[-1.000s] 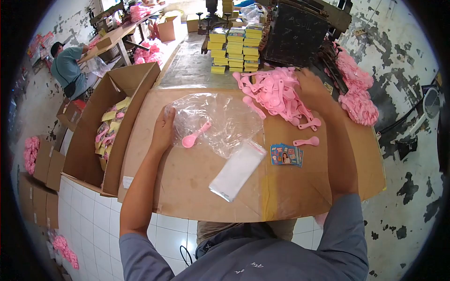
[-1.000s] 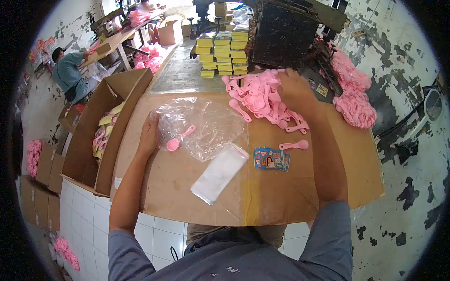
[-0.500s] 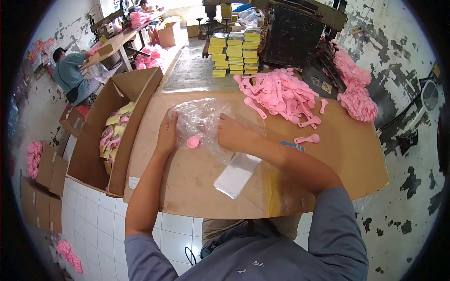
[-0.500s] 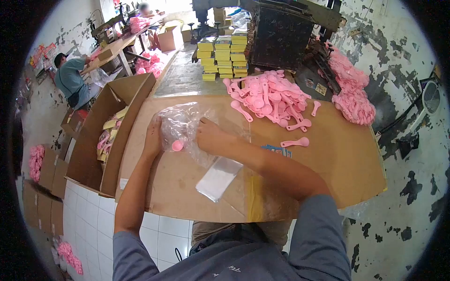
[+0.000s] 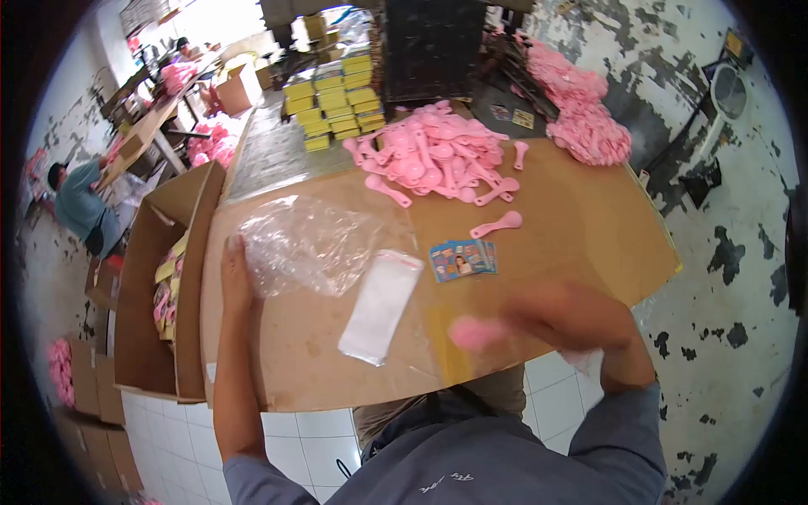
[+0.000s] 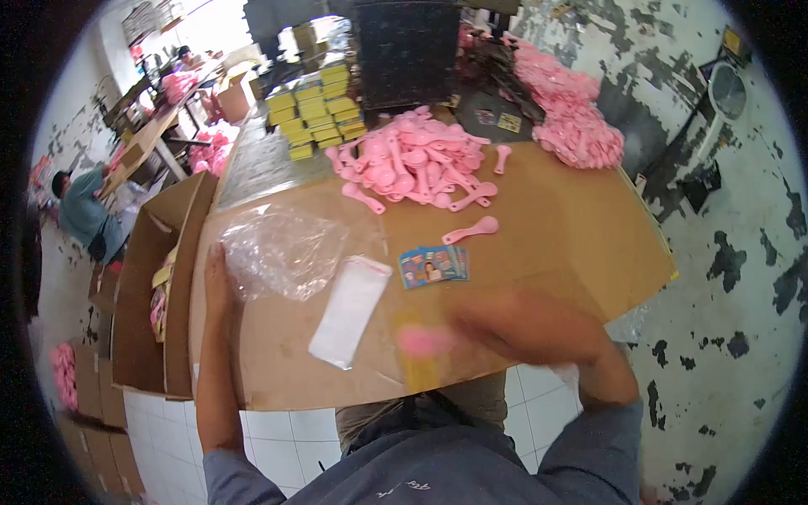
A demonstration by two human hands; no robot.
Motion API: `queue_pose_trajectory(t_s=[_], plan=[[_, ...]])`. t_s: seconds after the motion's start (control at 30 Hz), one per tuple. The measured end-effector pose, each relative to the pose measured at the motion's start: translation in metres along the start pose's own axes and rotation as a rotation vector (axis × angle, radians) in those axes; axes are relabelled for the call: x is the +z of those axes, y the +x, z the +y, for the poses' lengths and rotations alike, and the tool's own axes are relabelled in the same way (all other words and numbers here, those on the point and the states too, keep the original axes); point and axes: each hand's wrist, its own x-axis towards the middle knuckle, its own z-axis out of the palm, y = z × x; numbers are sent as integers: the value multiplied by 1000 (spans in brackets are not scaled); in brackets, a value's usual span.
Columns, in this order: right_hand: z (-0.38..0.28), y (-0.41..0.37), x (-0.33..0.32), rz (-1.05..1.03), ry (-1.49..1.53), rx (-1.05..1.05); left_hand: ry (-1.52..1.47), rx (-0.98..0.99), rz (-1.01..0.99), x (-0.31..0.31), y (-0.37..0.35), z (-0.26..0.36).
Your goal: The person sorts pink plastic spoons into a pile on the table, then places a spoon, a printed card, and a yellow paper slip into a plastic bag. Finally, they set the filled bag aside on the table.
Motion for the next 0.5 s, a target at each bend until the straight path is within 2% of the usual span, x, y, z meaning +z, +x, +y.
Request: queue_pose_trajectory(t_s=[0.07, 0.13, 0.2, 0.23, 0.27, 0.33, 0.37, 0.43, 0.5], plan=[[22, -75, 4, -313, 395, 225, 101, 40, 12, 1, -3, 7], [43, -134, 30, -171, 516, 255, 200, 27, -181, -7, -12, 50], [70, -182, 75, -78, 761, 574, 423, 33, -227, -10, -17, 64], [82, -197, 102, -29, 890, 735, 591, 50, -178, -10, -16, 63], [94, -206, 128, 44, 931, 751, 757, 76, -124, -10, -17, 64], [119, -213, 179, 197, 1006, 782, 663, 60, -165, -11, -22, 68], [134, -210, 206, 330, 988, 777, 615, 49, -181, -13, -26, 71], [163, -193, 254, 584, 936, 757, 703, 133, -181, -16, -41, 85], [171, -154, 285, 850, 756, 789, 782, 211, -156, -20, -66, 97]])
